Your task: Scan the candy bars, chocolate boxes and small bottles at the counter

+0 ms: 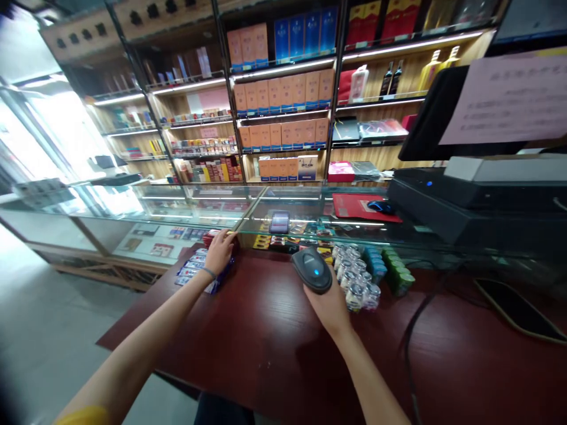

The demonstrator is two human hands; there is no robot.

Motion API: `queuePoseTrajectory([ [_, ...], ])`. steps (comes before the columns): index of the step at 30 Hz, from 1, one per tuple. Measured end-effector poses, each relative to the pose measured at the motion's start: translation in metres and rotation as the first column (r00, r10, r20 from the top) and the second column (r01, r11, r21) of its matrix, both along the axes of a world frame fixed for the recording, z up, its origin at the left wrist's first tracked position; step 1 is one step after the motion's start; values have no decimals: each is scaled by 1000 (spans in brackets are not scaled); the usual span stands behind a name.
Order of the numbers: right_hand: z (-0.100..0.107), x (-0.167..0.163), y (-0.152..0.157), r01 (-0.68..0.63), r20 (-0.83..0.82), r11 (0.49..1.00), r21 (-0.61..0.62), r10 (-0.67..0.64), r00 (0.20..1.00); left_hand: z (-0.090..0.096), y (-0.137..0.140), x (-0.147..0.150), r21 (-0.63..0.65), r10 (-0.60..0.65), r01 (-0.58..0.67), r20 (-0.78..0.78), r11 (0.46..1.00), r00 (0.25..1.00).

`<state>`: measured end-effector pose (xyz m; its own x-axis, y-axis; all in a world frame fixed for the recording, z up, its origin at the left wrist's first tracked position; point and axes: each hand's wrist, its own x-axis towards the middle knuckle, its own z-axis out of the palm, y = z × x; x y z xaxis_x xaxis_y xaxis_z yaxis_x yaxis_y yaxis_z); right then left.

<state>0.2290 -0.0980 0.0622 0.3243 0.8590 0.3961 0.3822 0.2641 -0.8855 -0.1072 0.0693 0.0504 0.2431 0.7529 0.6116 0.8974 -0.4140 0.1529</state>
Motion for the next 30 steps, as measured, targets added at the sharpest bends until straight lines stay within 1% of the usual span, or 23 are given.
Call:
queuePoseTrajectory([
  [2, -3, -12, -1, -45, 18, 997, -55, 46, 999, -3, 5, -21, -25, 56, -57, -42, 998, 998],
  [4, -5, -24, -4, -86, 36, 993, -84, 89, 995, -6, 10, -37, -56, 99, -104, -77, 993, 992],
  [6, -5, -34, -6, -125, 59, 987, -104, 131, 990, -11, 15, -47, -91, 122, -132, -104, 987, 987],
  [9, -6, -44, -10, -177, 105, 971, -159, 195, 975, -16, 21, -55, -133, 121, -140, -141, 981, 983],
  [13, -7, -47, -11, -210, 148, 958, -195, 241, 959, -17, 23, -58, -136, 103, -122, -138, 983, 985],
  [16, -7, -46, -10, -199, 165, 960, -195, 232, 959, -11, 19, -56, -108, 91, -103, -112, 989, 990],
  [19, -6, -45, -11, -201, 144, 964, -173, 227, 963, -3, 10, -51, -84, 72, -78, -75, 993, 995],
  [21, -4, -45, -12, -193, 131, 969, -154, 213, 968, 1, 2, -44, -75, 65, -65, -4, 995, 998],
  [23, -1, -44, -14, -168, 120, 976, -142, 185, 975, 3, -7, -32, -84, 110, -98, 145, 992, 983],
  [24, 0, -44, -15, -152, 117, 979, -139, 168, 979, 3, -11, -24, -98, 142, -122, 245, 988, 959],
  [25, 1, -43, -16, -134, 115, 982, -136, 150, 982, 3, -15, -15, -120, 178, -144, 358, 982, 917],
  [26, 2, -43, -17, -115, 114, 984, -133, 131, 985, 2, -19, -4, -130, 189, -145, 475, 981, 860],
  [27, 2, -42, -18, -100, 116, 987, -127, 115, 987, 0, -22, 9, -130, 162, -105, 584, 986, 796],
  [28, 2, -41, -19, -91, 121, 989, -118, 105, 987, -3, -26, 22, -124, 123, -50, 692, 991, 712],
  [29, 2, -40, -19, -85, 128, 990, -109, 99, 987, -7, -29, 36, -116, 95, -4, 796, 993, 598],
  [30, 2, -39, -20, -79, 136, 991, -103, 93, 986, -12, -32, 50, -111, 64, 74, 884, 991, 462],
])
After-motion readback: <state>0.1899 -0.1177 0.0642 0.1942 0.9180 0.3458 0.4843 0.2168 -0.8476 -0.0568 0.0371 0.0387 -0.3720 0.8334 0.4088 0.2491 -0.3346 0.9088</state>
